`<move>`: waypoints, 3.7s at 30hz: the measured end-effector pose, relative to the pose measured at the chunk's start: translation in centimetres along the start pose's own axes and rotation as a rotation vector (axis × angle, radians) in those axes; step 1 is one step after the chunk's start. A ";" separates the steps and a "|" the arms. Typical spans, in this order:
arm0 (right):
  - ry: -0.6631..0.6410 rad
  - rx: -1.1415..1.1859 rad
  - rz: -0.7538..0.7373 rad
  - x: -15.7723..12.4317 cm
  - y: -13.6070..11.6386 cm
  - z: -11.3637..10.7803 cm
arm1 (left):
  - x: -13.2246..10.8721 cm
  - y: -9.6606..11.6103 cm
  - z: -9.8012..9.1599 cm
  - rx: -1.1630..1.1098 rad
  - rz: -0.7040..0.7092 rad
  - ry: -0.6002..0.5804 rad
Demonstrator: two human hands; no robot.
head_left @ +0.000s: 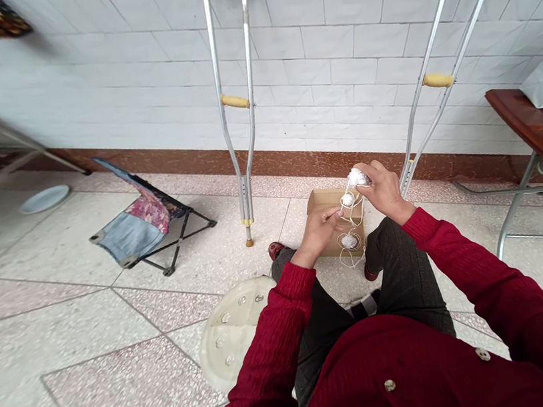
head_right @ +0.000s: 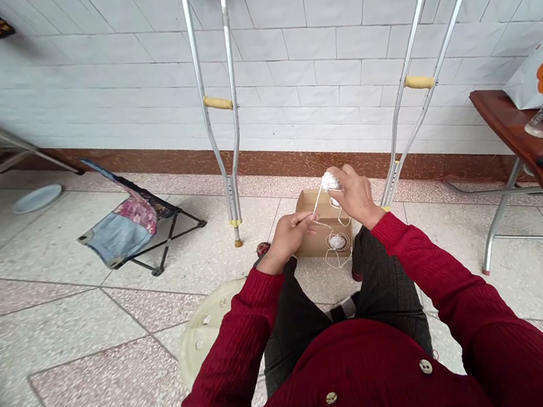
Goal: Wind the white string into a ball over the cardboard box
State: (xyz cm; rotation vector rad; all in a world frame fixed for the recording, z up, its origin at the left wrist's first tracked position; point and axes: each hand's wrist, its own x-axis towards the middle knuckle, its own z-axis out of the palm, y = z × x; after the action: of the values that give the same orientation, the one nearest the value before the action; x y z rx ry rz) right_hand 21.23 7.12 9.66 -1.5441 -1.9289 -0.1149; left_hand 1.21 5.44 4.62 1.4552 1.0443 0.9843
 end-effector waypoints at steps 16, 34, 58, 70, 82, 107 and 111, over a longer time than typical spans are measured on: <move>-0.099 0.025 0.142 -0.2 2.1 2.9 | -3.8 6.0 0.5 -0.408 -0.098 -0.400; -0.507 1.387 0.874 -3.7 -2.1 0.4 | -2.7 -3.6 -1.5 0.651 -0.002 -0.181; -0.402 1.368 1.023 -9.1 -2.3 7.6 | -6.7 -4.6 2.5 0.842 0.041 -0.173; -0.751 1.360 0.897 -16.3 -4.1 3.7 | -5.1 -6.1 0.3 0.844 0.199 -0.297; -0.241 0.731 0.639 -14.2 -0.8 10.6 | -3.1 -1.9 1.7 1.277 0.191 -0.360; -0.580 1.364 0.929 -14.6 -5.8 5.7 | -7.2 -9.2 1.1 0.394 -0.201 -0.289; -0.608 1.303 0.902 -16.4 -5.5 5.3 | -5.8 -7.7 0.2 0.646 0.024 -0.323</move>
State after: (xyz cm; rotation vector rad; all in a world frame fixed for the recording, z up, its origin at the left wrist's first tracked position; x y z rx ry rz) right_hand 15.50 -5.98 -1.47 -1.2957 -0.9345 1.7521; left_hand -0.97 0.40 -3.27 2.0705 1.1553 0.4042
